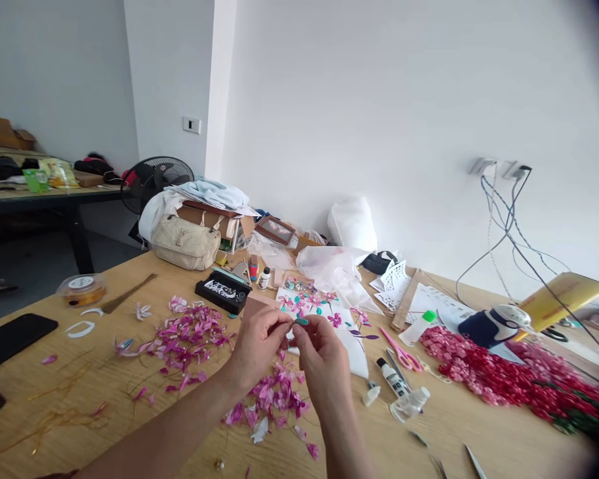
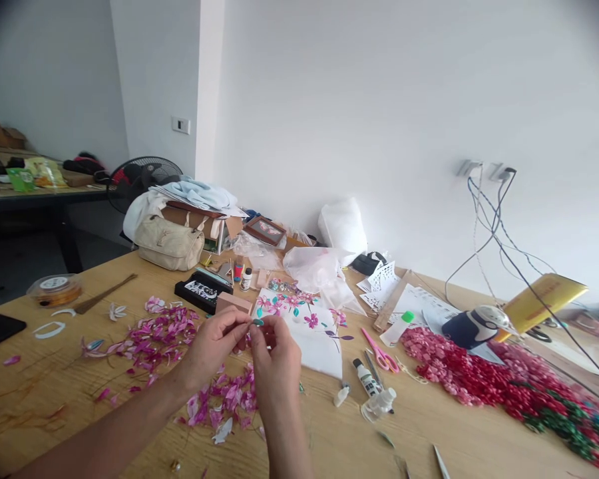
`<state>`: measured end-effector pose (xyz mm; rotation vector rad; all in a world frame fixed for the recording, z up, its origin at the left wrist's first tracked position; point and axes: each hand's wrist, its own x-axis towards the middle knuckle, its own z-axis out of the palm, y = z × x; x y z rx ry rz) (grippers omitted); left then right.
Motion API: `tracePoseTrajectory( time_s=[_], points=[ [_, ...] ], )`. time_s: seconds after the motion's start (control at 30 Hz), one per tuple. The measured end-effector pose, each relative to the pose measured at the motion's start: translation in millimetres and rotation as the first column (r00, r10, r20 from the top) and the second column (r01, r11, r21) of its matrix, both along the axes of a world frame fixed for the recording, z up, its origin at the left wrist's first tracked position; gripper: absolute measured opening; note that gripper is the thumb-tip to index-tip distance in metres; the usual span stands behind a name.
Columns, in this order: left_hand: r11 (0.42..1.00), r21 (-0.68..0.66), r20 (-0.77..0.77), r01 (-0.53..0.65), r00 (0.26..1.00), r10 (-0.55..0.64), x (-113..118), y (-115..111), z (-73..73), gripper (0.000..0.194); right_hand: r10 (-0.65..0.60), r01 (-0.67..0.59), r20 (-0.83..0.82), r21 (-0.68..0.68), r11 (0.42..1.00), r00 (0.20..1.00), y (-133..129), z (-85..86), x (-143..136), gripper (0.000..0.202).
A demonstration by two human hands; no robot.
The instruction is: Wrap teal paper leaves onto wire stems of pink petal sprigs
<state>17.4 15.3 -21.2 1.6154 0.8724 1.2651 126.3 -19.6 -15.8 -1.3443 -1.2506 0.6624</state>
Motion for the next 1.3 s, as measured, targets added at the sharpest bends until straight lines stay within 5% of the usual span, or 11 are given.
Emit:
tracePoseTrajectory(
  time_s=[0.13, 0.23, 0.43, 0.57, 0.9, 1.07, 1.3],
  points=[
    [1.0, 0.013, -0.033, 0.022, 0.999, -0.021, 0.1, -6.0, 3.0, 0.015, -0.032, 0.029, 0.027, 0.09, 0.996, 0.999, 4.9, -1.4, 3.2, 0.021],
    [0.986, -0.102, 0.033, 0.131, 0.991, -0.128, -1.7, -8.6, 5.3, 0.015, 0.002, -0.01, 0.077, 0.11, 0.994, 0.997, 4.2, 3.1, 9.6, 0.02],
    [0.854, -0.28, 0.184, 0.438, 0.898, -0.4, -12.0, -0.8, 13.6, 0.025, 0.108, -0.106, -0.011, 0.106, 0.989, 0.994, 1.0, 7.2, 12.8, 0.021],
    [0.812, -0.285, 0.188, 0.51, 0.86, -0.474, -17.1, 8.1, 20.5, 0.022, 0.178, -0.166, -0.139, 0.092, 0.982, 0.974, 1.1, 4.7, 10.1, 0.021],
    [0.8, -0.334, 0.293, 0.498, 0.862, -0.414, -15.1, 8.2, 20.0, 0.021, 0.36, -0.331, -0.339, 0.142, 0.933, 0.869, -2.3, 3.8, 17.0, 0.014],
    [0.845, -0.303, 0.352, 0.441, 0.876, -0.331, -8.7, 1.9, 24.2, 0.021, 0.376, -0.346, -0.123, 0.213, 0.914, 0.918, -4.1, 2.3, 25.9, 0.01],
    [0.911, -0.295, 0.403, 0.286, 0.902, -0.153, -1.6, 1.4, 19.7, 0.019, 0.148, -0.23, 0.287, 0.28, 0.932, 0.947, -9.6, 4.0, 17.1, 0.012]
  ],
)
